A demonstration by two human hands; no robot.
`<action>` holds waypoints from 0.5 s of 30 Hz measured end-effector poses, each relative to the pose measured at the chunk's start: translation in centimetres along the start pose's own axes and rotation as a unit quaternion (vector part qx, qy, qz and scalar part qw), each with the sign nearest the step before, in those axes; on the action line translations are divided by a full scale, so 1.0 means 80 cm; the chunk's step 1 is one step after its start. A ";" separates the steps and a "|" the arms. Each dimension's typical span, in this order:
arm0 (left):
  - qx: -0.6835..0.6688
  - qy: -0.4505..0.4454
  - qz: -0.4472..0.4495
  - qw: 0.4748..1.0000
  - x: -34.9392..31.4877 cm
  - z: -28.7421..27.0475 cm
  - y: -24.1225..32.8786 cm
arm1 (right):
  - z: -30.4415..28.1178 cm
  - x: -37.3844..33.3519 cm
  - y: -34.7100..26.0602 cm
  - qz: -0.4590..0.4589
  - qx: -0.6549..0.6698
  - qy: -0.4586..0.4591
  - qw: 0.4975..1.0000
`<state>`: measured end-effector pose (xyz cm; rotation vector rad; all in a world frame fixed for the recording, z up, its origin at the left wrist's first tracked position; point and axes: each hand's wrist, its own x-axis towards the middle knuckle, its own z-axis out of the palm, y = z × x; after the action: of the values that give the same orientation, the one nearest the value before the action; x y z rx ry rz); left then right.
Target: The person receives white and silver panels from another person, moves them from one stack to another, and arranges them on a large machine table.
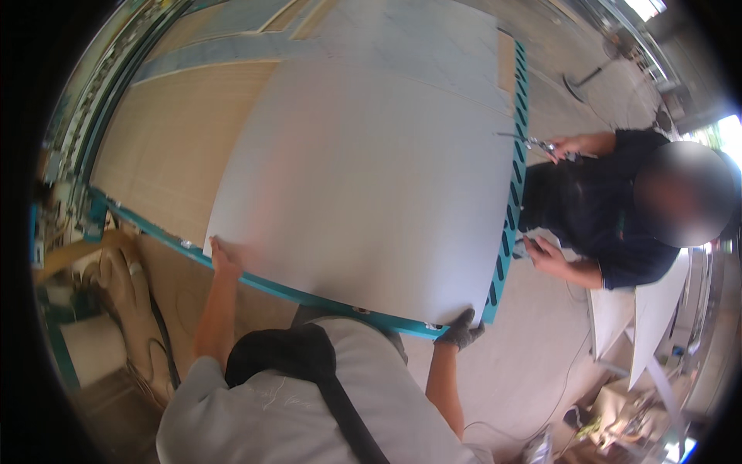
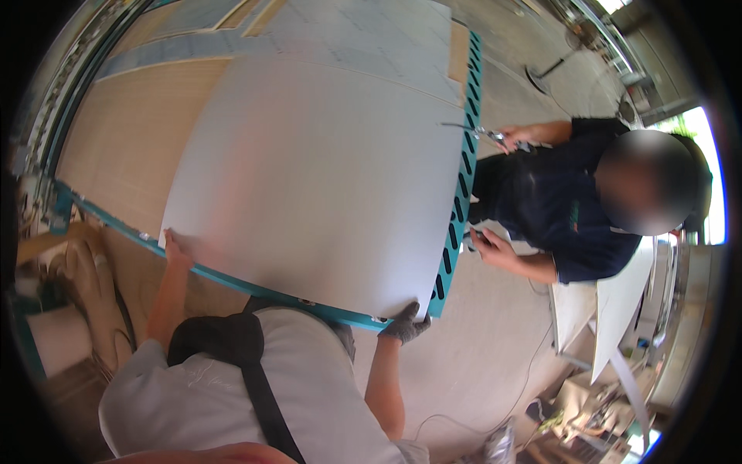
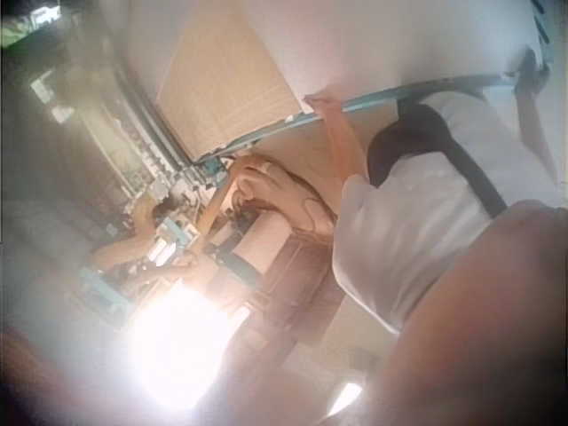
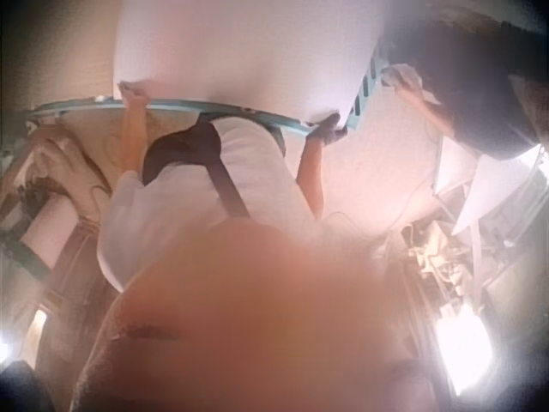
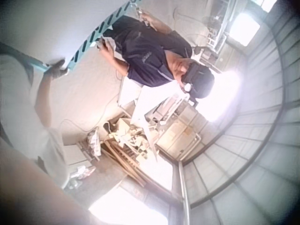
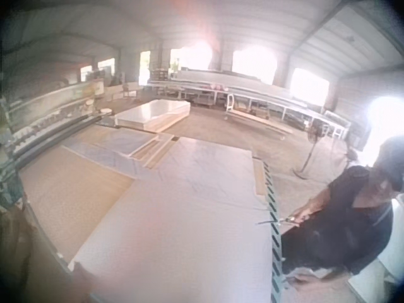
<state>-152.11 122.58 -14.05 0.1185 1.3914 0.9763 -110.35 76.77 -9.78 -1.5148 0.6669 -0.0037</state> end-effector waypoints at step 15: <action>0.050 0.067 0.044 0.996 -0.014 0.022 -0.003 | 0.006 -0.005 -0.022 -0.026 -0.290 0.057 0.955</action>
<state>-150.32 122.53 -12.95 0.1932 1.5699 1.0019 -109.76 77.22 -8.06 -2.1106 0.7596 0.0703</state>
